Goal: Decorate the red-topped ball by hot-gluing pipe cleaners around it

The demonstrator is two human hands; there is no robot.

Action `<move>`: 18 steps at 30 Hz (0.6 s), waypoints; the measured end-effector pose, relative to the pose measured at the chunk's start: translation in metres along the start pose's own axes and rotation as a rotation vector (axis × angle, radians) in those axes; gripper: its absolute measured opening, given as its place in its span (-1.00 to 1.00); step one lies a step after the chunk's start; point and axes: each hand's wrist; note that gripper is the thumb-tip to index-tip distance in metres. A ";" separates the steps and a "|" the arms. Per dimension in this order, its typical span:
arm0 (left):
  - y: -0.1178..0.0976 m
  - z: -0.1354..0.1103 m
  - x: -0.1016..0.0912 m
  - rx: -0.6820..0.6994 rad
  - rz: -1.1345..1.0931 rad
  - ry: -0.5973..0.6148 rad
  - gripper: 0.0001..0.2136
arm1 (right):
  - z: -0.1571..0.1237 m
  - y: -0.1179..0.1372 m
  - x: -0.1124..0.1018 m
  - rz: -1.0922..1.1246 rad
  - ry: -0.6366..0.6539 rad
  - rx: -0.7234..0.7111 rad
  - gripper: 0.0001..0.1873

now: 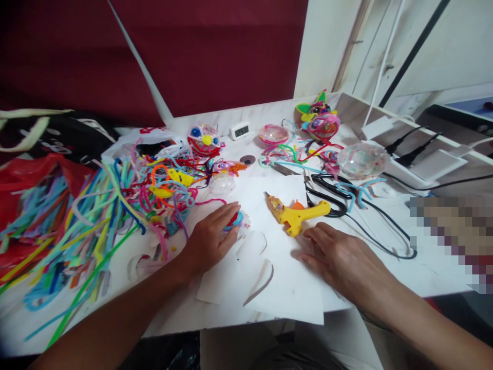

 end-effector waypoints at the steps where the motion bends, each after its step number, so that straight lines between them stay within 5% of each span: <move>1: 0.000 0.000 0.000 0.000 0.010 -0.003 -0.61 | 0.001 0.002 0.002 -0.013 0.006 0.020 -0.57; 7: 0.001 0.000 0.001 0.021 0.058 -0.028 -0.61 | 0.013 0.007 -0.002 -0.004 -0.094 0.045 -0.72; 11: 0.001 -0.001 0.001 0.029 0.070 -0.030 -0.60 | 0.024 -0.008 -0.008 -0.131 -0.245 -0.081 -0.74; 14: 0.002 -0.001 0.001 0.027 0.070 -0.034 -0.60 | 0.038 -0.022 -0.008 -0.299 -0.181 -0.208 -0.57; 18: 0.001 -0.001 0.001 0.019 0.064 -0.018 -0.61 | 0.057 -0.029 -0.003 -0.356 -0.075 -0.276 -0.66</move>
Point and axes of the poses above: each hand's wrist, its own z-axis towards the middle knuckle, its own x-axis out of the palm, y = z × x, and after that the axes turned 9 degrees about -x, right-handed
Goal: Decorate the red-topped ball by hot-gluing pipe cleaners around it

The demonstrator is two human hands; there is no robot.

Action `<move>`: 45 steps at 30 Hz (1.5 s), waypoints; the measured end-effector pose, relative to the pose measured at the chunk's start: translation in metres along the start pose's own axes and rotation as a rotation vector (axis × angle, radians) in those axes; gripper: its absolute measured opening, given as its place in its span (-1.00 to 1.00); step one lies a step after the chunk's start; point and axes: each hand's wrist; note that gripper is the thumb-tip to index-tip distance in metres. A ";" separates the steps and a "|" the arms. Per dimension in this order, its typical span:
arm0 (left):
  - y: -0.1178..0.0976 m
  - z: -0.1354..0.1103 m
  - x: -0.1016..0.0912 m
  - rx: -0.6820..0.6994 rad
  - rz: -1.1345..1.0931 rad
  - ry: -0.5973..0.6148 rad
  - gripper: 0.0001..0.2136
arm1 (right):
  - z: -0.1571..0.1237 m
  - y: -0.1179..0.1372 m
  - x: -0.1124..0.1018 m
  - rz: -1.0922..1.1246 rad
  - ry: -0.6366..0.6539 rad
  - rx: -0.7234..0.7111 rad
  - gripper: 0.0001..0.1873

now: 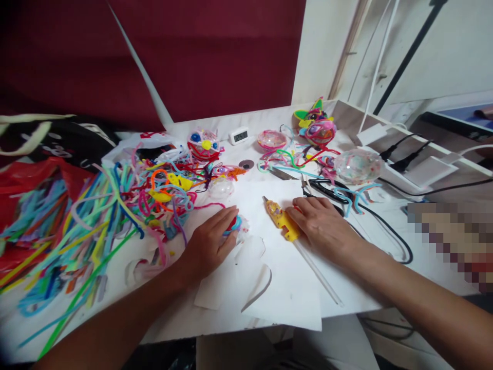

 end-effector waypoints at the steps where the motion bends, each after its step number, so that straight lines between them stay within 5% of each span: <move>1: 0.000 0.000 0.000 0.001 0.000 0.004 -0.61 | 0.003 -0.001 0.001 0.010 0.005 -0.003 -0.67; 10: -0.001 0.000 -0.001 0.009 0.020 0.006 -0.58 | 0.008 -0.003 -0.022 0.293 -0.068 0.014 -0.62; 14: -0.002 -0.001 0.000 0.006 0.023 0.005 -0.56 | -0.001 -0.002 -0.038 0.586 -0.138 0.030 -0.64; 20: -0.002 -0.001 0.001 0.008 0.043 -0.002 -0.55 | -0.008 0.007 -0.039 0.819 -0.038 -0.003 -0.69; 45: -0.001 -0.001 0.001 0.016 0.043 -0.001 -0.55 | 0.000 0.019 -0.029 1.018 -0.006 0.067 -0.68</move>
Point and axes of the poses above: each hand's wrist, its own z-axis towards the middle knuckle, its own x-axis out of the palm, y = z × x, and after that the axes turned 9 degrees about -x, right-handed
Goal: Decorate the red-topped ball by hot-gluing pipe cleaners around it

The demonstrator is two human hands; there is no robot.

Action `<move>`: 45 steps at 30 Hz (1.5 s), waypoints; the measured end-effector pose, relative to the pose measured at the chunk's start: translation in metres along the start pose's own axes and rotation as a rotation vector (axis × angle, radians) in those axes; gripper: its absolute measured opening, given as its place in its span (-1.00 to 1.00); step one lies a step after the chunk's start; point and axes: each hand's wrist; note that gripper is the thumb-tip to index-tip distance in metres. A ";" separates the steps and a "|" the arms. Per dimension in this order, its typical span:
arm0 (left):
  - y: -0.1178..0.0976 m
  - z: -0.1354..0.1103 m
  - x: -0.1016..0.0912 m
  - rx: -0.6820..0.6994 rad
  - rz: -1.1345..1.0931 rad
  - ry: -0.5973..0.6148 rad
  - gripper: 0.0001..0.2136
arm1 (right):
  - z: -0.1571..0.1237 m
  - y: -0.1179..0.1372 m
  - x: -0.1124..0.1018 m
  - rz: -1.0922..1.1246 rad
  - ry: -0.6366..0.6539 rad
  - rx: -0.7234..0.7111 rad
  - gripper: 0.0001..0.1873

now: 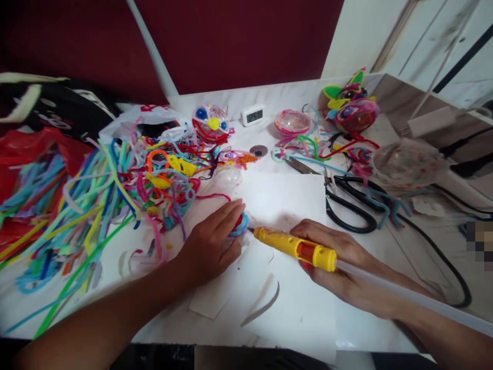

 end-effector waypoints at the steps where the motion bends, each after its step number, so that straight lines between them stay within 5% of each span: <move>1: 0.000 0.000 0.000 0.000 0.000 0.003 -0.54 | 0.000 0.000 0.000 0.007 -0.002 0.006 -0.67; 38: -0.002 -0.002 -0.002 -0.035 -0.030 0.049 -0.53 | 0.004 0.001 0.000 -0.065 -0.012 -0.013 -0.62; 45: -0.004 -0.001 -0.003 -0.036 -0.028 0.054 -0.53 | 0.005 0.002 0.001 -0.090 -0.009 -0.064 -0.83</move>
Point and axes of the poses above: each hand's wrist, its own z-axis towards the middle knuckle, its own x-axis out of the palm, y = z × x, and after that the axes turned 9 degrees about -x, right-handed
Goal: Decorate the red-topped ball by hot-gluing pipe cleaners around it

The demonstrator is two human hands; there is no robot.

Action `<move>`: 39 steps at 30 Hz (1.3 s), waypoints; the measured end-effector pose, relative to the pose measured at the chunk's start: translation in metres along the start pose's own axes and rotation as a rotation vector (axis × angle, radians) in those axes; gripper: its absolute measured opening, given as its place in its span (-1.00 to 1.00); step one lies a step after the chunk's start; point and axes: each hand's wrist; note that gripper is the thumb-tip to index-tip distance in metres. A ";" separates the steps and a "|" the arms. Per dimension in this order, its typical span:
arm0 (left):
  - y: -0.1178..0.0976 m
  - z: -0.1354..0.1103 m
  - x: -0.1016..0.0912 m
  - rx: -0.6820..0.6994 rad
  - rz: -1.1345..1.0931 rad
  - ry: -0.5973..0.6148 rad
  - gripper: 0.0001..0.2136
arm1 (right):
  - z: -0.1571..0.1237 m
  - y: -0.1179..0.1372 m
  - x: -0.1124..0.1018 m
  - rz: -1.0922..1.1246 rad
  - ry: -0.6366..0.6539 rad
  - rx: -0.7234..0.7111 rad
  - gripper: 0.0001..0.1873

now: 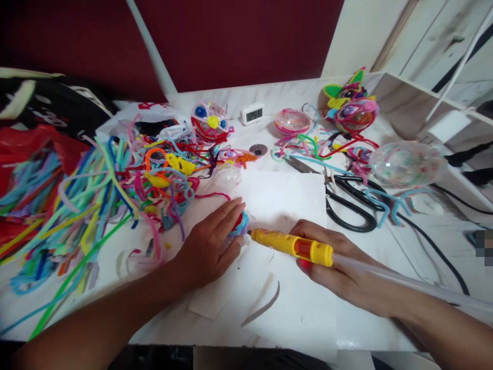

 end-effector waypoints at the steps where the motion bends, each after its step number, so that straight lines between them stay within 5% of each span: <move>1: 0.000 0.000 0.000 -0.001 -0.001 0.000 -0.53 | 0.000 0.000 0.000 -0.006 0.004 -0.002 -0.86; 14: 0.001 0.000 -0.001 -0.004 -0.022 0.002 -0.54 | -0.001 0.003 -0.003 -0.057 0.046 -0.081 -0.65; 27: 0.001 0.000 -0.001 -0.009 -0.019 0.014 -0.52 | -0.002 0.003 -0.001 0.006 0.038 0.012 -0.64; 39: 0.000 0.000 -0.002 -0.012 -0.026 0.022 -0.52 | 0.000 0.001 -0.004 -0.061 0.049 -0.056 -0.70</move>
Point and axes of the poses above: each hand's wrist, its own z-axis towards the middle knuckle, its own x-axis out of the palm, y = z × x, and after that the axes turned 9 degrees about -x, right-handed
